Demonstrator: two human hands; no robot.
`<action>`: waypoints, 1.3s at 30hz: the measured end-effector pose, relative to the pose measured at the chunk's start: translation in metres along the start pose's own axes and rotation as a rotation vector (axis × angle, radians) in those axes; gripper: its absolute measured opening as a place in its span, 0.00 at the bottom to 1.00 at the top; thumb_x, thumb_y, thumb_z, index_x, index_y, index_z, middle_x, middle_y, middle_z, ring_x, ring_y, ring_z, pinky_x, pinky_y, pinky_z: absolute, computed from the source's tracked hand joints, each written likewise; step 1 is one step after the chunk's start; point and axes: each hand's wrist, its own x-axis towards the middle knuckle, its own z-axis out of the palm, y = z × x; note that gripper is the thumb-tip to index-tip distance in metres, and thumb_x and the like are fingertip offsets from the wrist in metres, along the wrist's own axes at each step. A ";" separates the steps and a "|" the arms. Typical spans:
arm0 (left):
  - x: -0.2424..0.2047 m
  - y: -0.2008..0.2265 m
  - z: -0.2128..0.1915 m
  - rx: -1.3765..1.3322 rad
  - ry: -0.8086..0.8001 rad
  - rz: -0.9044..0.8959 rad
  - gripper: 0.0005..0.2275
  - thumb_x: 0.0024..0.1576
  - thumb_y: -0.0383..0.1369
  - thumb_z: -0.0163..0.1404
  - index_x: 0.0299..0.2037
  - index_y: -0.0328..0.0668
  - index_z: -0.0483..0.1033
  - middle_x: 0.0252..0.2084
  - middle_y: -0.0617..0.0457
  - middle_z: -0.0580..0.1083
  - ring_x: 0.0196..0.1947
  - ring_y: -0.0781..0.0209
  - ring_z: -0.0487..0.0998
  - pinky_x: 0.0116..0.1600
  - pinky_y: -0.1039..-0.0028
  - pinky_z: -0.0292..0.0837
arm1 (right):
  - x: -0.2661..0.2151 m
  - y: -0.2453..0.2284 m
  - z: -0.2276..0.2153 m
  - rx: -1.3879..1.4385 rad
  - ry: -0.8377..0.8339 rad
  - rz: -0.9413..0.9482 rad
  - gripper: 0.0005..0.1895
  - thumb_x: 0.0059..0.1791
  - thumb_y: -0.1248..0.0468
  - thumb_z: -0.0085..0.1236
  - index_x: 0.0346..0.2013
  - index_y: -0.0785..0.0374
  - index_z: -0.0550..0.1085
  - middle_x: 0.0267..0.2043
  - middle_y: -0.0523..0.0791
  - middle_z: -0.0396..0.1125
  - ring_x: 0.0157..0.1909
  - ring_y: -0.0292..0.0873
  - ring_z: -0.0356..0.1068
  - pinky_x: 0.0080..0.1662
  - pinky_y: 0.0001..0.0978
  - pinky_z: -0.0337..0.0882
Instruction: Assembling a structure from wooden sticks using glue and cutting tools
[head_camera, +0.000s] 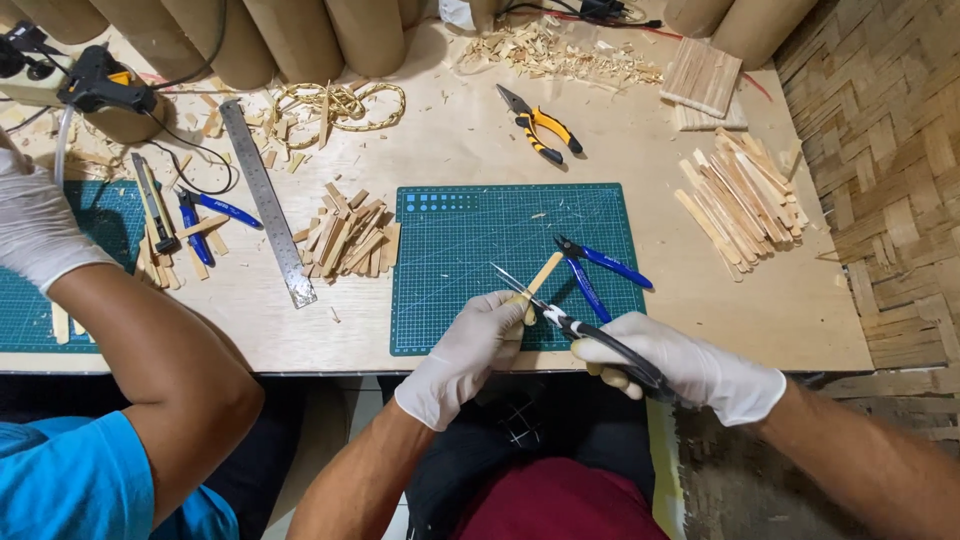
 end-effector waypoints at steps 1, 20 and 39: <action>0.003 -0.002 -0.002 0.001 0.000 -0.002 0.07 0.62 0.26 0.43 0.31 0.38 0.70 0.14 0.69 0.50 0.10 0.83 0.48 0.15 0.91 0.44 | 0.001 -0.001 0.000 0.002 0.000 0.001 0.23 0.45 0.49 0.65 0.21 0.67 0.75 0.12 0.45 0.61 0.13 0.40 0.63 0.23 0.29 0.61; 0.017 -0.003 -0.007 -0.048 -0.050 -0.109 0.08 0.62 0.25 0.45 0.30 0.35 0.70 0.14 0.66 0.48 0.08 0.79 0.47 0.13 0.85 0.42 | 0.001 -0.021 0.007 0.052 0.024 0.169 0.23 0.44 0.49 0.64 0.24 0.70 0.76 0.13 0.47 0.59 0.12 0.41 0.62 0.18 0.21 0.51; 0.017 -0.012 -0.008 -0.052 -0.006 -0.090 0.07 0.60 0.25 0.45 0.29 0.35 0.70 0.14 0.65 0.51 0.08 0.80 0.48 0.13 0.85 0.43 | 0.014 0.009 0.006 0.011 0.014 0.109 0.26 0.44 0.46 0.66 0.22 0.68 0.74 0.11 0.46 0.59 0.10 0.40 0.61 0.18 0.23 0.52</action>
